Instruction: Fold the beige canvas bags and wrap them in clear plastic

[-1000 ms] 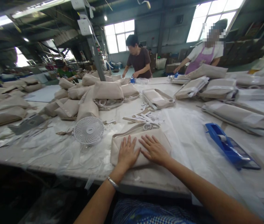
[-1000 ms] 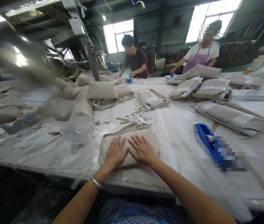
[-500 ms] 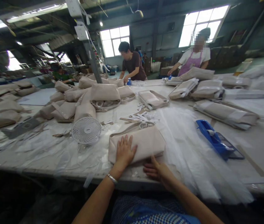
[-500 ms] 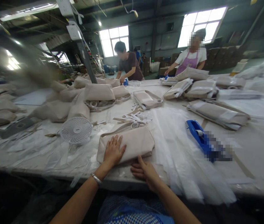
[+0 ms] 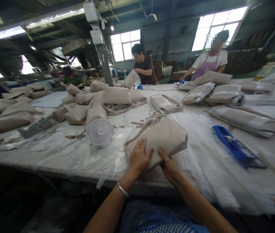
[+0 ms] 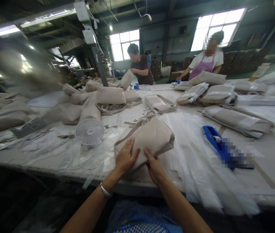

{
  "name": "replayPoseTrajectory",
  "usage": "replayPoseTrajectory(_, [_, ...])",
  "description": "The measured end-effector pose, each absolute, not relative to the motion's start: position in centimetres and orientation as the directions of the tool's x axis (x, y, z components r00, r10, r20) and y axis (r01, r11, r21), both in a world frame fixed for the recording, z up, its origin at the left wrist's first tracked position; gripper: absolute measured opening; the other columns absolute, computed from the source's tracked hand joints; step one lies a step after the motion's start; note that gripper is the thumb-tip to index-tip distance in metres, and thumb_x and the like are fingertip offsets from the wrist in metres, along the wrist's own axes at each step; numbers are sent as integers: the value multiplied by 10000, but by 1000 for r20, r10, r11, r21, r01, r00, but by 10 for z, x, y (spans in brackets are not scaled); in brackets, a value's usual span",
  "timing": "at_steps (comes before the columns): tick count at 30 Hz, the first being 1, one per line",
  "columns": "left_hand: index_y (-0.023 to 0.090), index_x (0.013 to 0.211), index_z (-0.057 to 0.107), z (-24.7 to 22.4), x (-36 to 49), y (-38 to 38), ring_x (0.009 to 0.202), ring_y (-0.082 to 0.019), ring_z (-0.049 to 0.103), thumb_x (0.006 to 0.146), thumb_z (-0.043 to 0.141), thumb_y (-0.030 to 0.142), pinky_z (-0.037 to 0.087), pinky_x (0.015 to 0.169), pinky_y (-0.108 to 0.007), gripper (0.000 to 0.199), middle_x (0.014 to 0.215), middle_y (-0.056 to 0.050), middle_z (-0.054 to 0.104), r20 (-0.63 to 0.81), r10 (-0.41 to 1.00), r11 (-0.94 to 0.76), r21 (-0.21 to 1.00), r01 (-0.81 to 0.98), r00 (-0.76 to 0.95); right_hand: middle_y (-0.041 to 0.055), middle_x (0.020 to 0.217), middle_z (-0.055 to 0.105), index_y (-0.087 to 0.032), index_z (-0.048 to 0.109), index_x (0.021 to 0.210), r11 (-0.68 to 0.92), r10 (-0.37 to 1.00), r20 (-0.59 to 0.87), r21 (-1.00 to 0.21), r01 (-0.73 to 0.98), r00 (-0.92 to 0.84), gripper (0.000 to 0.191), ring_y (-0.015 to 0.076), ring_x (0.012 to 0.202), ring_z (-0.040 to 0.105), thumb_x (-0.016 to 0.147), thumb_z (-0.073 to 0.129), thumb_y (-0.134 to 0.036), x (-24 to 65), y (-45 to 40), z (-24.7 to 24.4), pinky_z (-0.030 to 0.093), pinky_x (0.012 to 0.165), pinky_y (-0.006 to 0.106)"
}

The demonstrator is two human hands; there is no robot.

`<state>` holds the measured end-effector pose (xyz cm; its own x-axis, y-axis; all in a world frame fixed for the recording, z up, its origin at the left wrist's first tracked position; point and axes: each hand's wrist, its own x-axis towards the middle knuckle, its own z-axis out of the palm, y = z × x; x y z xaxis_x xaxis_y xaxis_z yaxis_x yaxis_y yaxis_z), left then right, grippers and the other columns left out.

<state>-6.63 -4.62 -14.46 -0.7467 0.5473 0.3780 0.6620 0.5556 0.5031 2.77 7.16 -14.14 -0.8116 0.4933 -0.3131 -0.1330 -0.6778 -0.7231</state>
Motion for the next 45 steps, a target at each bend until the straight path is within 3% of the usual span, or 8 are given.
replayPoseTrajectory(6, [171,1431,489,-115,-120,-75,1427,-269,400,941,563,465,318,1193,-437,576,1521,-123,460,397,281,538,689,486,-874,73,1208,723,-148,719,1107,-549,598,-224,-814,-190,-769,592,275,1250,602,595,930,-357,38,91,-108,490,1107,349])
replayPoseTrajectory(10, [219,1355,564,-105,-158,-77,1257,-343,577,806,743,383,399,1106,-505,600,1298,-134,656,142,389,473,817,330,-910,86,1205,722,-160,713,1125,-456,619,-186,-876,-157,-763,622,308,1229,614,581,927,-373,53,98,-103,478,1111,421])
replayPoseTrajectory(17, [147,1230,584,-114,-174,-73,898,-229,736,953,454,299,582,727,-344,342,1201,-170,685,-2,473,247,960,130,-881,111,1271,687,-169,698,1173,-254,659,-147,-967,-34,-738,681,362,1319,526,591,899,-460,76,115,-125,370,1176,504])
replayPoseTrajectory(26, [130,1133,657,-111,-171,-66,926,-245,707,870,625,515,563,823,-385,467,1088,-160,717,94,553,11,993,120,-828,96,1230,708,-167,664,1187,-293,650,-195,-956,-6,-735,660,343,1269,576,646,863,-487,83,121,-108,457,1118,477])
replayPoseTrajectory(32, [192,1226,642,-108,-175,-56,1098,-254,665,767,766,391,510,979,-397,515,1208,-126,694,162,382,-52,987,154,-910,128,1255,692,-134,642,1255,129,752,54,-989,66,-657,721,375,1268,563,685,807,-543,87,117,-86,461,1098,508])
replayPoseTrajectory(37, [201,1347,524,-106,-148,-77,1242,-240,588,919,557,431,491,1023,-403,487,1383,-142,577,179,53,-141,975,170,-982,131,1229,705,-149,630,1313,680,534,520,-732,-27,-667,516,358,1203,624,828,657,-325,75,119,-89,552,998,475])
replayPoseTrajectory(42, [219,1248,612,-96,-81,-108,1198,-225,616,949,559,354,528,1002,-384,332,1271,-86,648,404,-404,-43,888,458,-821,55,1494,501,-251,334,1553,953,151,722,-288,-94,-676,809,269,1377,488,789,382,12,45,112,-123,436,1146,485])
replayPoseTrajectory(45, [272,1286,615,-90,-42,-115,1202,-223,619,934,583,209,504,1062,-417,359,1275,-58,664,775,-173,288,630,721,-608,74,1479,510,-237,386,1530,982,82,643,-181,-47,-762,780,294,1354,511,802,382,44,32,98,-159,483,1092,501])
